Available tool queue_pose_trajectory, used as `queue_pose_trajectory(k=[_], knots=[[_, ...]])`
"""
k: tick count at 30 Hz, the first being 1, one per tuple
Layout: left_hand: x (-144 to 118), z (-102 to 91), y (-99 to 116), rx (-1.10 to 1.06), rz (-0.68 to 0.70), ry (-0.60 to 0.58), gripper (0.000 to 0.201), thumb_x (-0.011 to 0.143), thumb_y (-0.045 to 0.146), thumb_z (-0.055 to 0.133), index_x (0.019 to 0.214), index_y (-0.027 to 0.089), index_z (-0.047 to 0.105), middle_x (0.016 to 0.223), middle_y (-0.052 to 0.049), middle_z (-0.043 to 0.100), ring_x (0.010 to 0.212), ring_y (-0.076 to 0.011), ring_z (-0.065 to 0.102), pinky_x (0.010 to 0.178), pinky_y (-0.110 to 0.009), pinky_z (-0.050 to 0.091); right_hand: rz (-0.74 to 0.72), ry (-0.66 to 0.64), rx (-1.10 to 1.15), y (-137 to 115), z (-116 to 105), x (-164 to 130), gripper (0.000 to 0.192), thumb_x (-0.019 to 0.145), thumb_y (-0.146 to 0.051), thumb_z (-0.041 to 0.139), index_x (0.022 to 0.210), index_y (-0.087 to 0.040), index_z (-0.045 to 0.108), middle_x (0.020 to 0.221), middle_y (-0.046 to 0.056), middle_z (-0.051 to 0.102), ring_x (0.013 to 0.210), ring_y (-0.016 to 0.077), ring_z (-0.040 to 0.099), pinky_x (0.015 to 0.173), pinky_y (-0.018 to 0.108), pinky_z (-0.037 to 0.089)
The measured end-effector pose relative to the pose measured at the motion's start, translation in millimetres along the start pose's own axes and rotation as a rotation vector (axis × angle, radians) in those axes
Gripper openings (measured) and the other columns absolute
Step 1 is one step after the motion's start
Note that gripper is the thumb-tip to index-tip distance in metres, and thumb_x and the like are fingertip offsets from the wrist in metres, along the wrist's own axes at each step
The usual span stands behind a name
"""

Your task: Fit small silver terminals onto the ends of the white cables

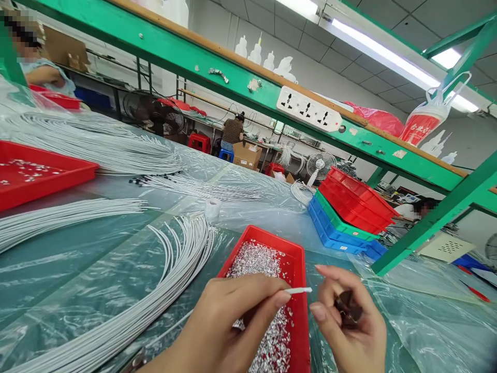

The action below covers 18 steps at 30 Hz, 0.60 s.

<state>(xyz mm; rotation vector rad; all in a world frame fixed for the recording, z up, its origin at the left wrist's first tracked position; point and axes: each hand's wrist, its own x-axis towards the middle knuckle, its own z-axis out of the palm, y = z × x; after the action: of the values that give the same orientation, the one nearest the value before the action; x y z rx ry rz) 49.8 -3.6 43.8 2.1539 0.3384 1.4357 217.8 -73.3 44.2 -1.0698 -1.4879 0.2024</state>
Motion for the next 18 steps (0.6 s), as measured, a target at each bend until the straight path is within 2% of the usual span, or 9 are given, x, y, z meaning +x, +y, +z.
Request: queue_pose_trajectory(k=[4,8,18], knots=[[2,-1.0,2,-0.065,-0.012,-0.080,0.016,0.094,0.011,0.051,0.091,0.020,0.064,0.076,0.005,0.069,0.066,-0.0066,0.067,0.062,-0.012,0.049,-0.187,0.034,-0.307,-3,-8,-2,0.034,0.087,-0.006,0.061,0.110,-0.030,0.066,0.064,-0.008,0.050,0.048,0.0103,0.043,0.048,0.023,0.034],[2,-0.1,0,-0.049,-0.030,-0.129,0.018,0.095,0.012,0.050,0.091,0.020,0.064,0.076,0.005,0.069,0.068,-0.0070,0.068,0.064,-0.012,0.048,-0.307,0.024,-0.382,-4,-9,-4,0.030,0.086,-0.003,0.063,0.107,-0.025,0.066,0.068,-0.006,0.057,0.049,0.0105,0.051,0.055,0.022,0.044],[1,1.8,-5,0.075,0.000,-0.190,0.018,0.100,0.017,0.044,0.096,0.022,0.061,0.078,0.005,0.069,0.067,-0.0086,0.067,0.062,-0.016,0.049,-0.217,-0.087,-0.481,-11,-17,-3,0.019,0.091,-0.010,0.058,0.100,-0.026,0.061,0.066,-0.009,0.056,0.048,0.0082,0.052,0.056,0.019,0.046]])
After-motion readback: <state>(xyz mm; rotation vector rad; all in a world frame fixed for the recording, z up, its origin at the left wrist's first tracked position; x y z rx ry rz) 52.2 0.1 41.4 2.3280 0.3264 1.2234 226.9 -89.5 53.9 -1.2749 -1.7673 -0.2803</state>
